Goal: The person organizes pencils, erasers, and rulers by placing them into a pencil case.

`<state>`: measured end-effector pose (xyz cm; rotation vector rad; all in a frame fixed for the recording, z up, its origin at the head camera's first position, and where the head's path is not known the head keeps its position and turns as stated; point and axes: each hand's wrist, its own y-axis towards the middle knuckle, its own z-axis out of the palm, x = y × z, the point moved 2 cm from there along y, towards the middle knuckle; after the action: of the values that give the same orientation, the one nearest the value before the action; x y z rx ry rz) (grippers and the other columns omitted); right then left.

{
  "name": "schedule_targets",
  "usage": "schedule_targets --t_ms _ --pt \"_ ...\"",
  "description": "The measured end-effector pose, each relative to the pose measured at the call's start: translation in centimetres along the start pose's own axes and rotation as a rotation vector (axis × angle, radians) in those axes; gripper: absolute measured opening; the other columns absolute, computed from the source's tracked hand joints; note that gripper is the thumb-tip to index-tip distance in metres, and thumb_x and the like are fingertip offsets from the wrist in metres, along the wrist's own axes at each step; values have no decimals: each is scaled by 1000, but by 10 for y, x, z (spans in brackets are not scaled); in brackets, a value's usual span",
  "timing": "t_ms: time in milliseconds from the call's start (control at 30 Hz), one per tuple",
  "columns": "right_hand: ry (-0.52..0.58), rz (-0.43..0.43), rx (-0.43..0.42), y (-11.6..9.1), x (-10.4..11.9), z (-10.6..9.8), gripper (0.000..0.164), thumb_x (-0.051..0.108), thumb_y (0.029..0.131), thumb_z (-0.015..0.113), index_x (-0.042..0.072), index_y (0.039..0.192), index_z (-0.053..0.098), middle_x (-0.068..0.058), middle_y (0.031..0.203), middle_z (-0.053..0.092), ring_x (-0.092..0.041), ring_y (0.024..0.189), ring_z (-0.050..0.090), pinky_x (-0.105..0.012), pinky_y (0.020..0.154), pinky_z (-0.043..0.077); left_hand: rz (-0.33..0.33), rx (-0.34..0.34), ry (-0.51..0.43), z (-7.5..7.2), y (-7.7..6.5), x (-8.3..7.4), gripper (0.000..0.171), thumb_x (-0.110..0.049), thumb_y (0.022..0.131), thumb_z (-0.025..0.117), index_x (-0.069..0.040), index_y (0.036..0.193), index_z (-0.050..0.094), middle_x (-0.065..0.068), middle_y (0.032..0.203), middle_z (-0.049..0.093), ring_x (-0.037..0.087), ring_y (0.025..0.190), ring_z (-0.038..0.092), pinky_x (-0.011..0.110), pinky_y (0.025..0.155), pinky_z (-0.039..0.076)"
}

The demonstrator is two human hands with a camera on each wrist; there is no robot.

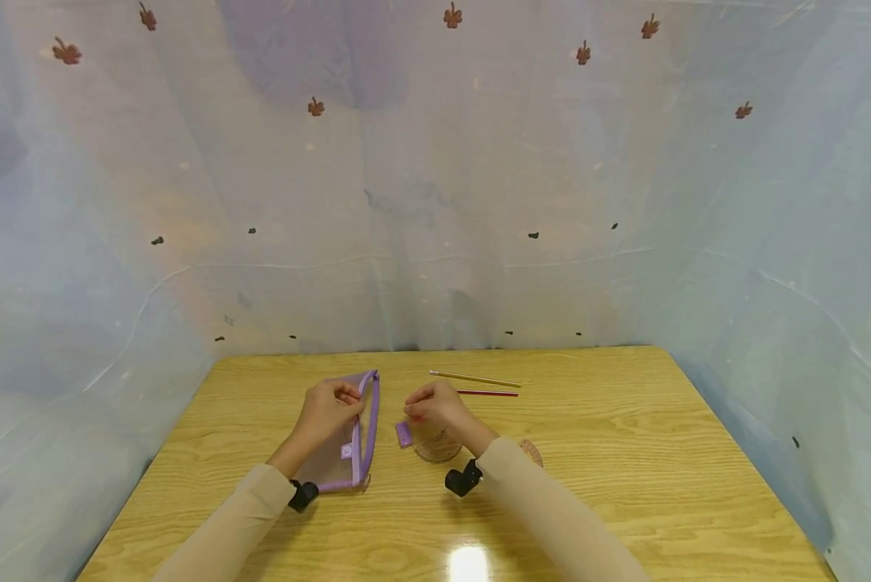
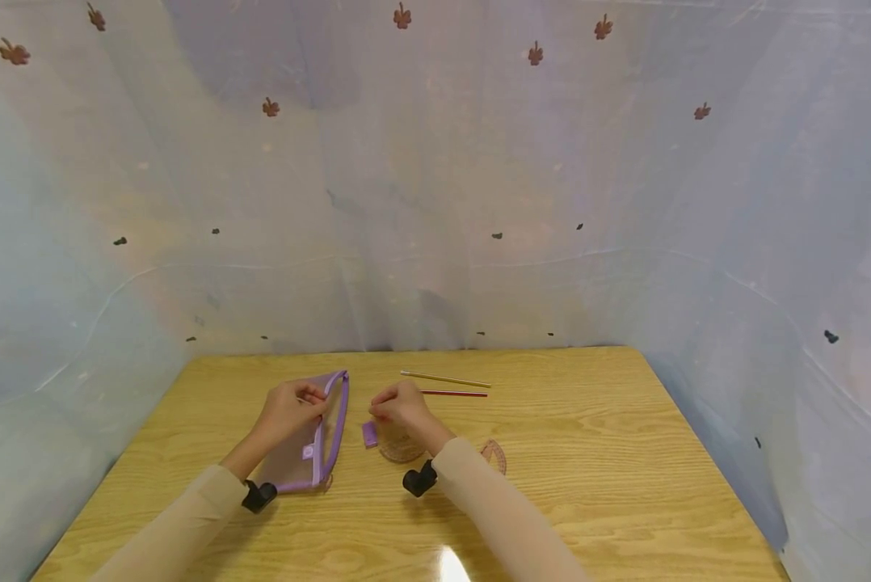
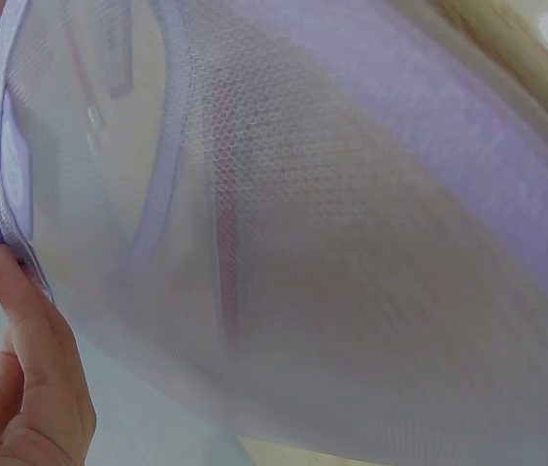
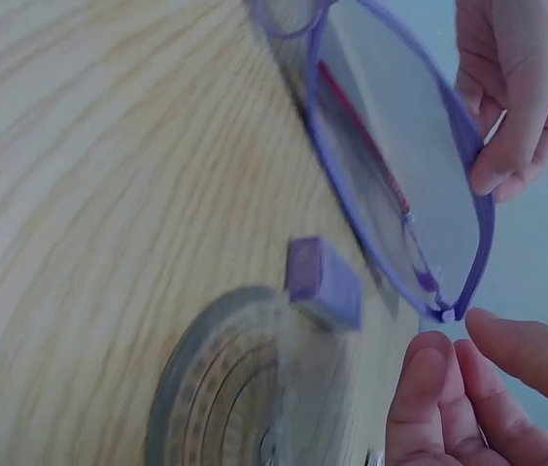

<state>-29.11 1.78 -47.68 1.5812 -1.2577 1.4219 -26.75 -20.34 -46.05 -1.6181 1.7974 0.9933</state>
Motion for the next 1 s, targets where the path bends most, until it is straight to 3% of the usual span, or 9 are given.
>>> schedule_targets --t_ms 533,833,1000 --pt "-48 11 -73 -1 -7 -20 12 -5 87 73 -11 96 71 -15 88 72 -30 79 72 -41 72 62 1 -7 -8 2 0 3 5 -1 81 76 -1 84 72 3 73 67 15 62 64 23 51 52" --pt "-51 -1 -62 -3 -9 -32 14 -5 88 70 -13 99 69 -19 93 71 -41 90 69 -45 76 61 -14 -14 1 3 0 6 7 -3 80 77 -3 84 72 2 73 68 13 63 64 23 53 53" --pt "-73 -28 -88 -2 -10 -44 14 -5 88 71 -14 99 69 -18 87 71 -39 83 69 -43 73 62 -6 -6 3 3 1 7 6 -2 81 76 -3 85 72 2 74 68 13 62 65 23 53 54"
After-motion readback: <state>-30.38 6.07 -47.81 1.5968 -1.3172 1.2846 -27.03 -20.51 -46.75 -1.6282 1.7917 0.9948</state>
